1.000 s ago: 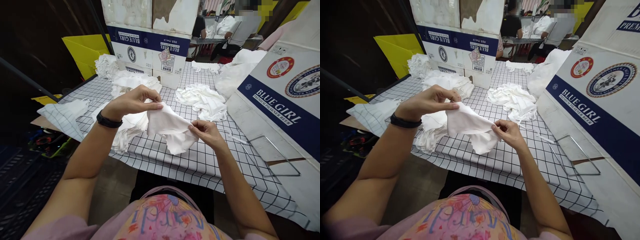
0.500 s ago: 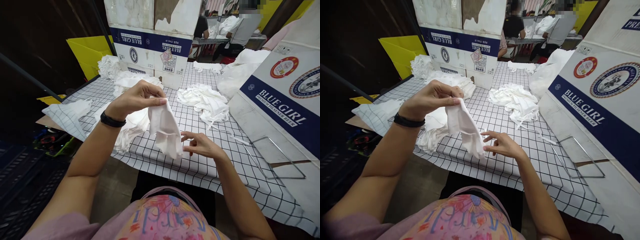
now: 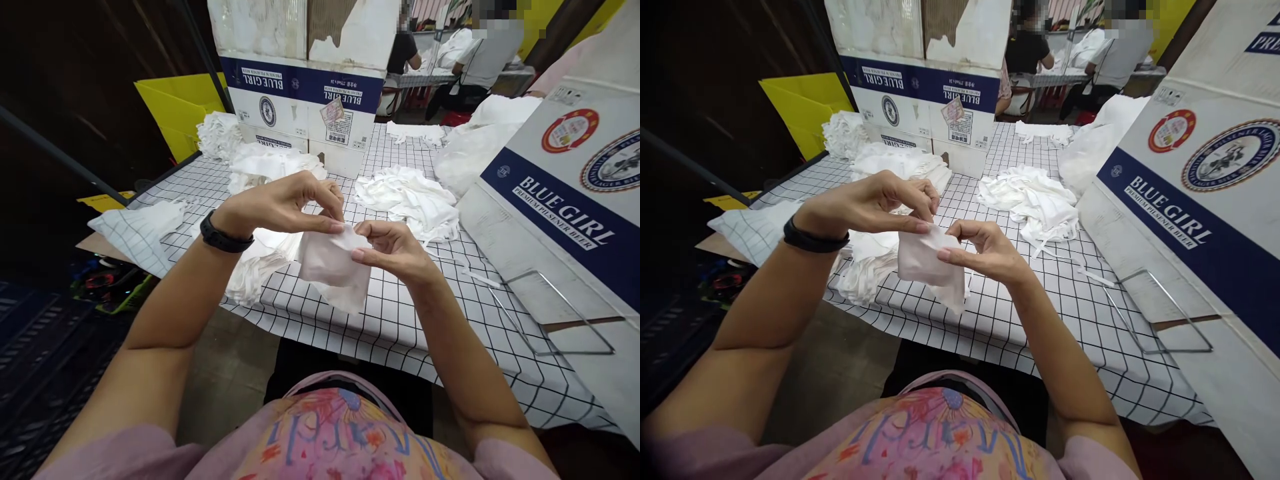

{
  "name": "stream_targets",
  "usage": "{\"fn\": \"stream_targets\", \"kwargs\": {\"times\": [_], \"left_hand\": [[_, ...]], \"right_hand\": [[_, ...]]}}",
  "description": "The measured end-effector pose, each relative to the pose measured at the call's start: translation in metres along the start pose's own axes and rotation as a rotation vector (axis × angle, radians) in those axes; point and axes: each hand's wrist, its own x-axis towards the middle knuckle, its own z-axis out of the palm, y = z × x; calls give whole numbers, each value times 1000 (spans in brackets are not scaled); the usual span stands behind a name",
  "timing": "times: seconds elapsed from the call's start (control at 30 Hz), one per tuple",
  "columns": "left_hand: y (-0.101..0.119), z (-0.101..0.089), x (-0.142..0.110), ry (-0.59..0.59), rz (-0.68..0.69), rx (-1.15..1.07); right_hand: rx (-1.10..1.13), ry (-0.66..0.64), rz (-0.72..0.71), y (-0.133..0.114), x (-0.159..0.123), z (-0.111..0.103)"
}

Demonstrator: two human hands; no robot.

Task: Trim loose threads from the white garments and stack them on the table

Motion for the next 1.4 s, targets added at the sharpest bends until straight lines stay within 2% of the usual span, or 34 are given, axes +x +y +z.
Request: {"fn": "stream_targets", "kwargs": {"times": [0.07, 0.2, 0.3, 0.4, 0.47, 0.53, 0.63, 0.7, 0.83, 0.97, 1.07, 1.17, 1.3, 1.4], "left_hand": [[-4, -4, -3, 28, 7, 16], [-11, -11, -8, 158, 3, 25], [-10, -16, -10, 217, -9, 29], [-8, -22, -14, 288, -24, 26], [-9, -27, -18, 348, -32, 29], [-13, -32, -21, 386, -40, 46], [-20, -36, -25, 354, -63, 92], [-24, -36, -25, 316, -76, 124], [-29, -34, -22, 331, -65, 144], [-32, -33, -23, 374, -52, 143], [-33, -35, -25, 372, -52, 146], [-33, -38, -29, 391, -45, 146], [-31, -43, -34, 433, -44, 169], [-28, -48, -38, 425, -50, 231]], "right_hand": [[-12, -54, 79, -3, -5, -6], [-35, -142, 181, -2, -19, -17], [-50, -109, 189, 7, -30, -23], [-191, -74, 182, 17, -42, -33], [-361, -27, 183, 20, -50, -41], [-526, 74, 176, 18, -55, -50], [-691, 234, 137, 8, -61, -59], [-738, 285, 111, -1, -62, -61], [-583, 187, 162, -5, -60, -60], [-322, 89, 264, 6, -59, -59], [-275, 63, 283, 13, -58, -61], [-406, 6, 274, 14, -57, -67], [-723, -75, 287, 14, -56, -79], [-933, -67, 271, 9, -56, -89]]}}
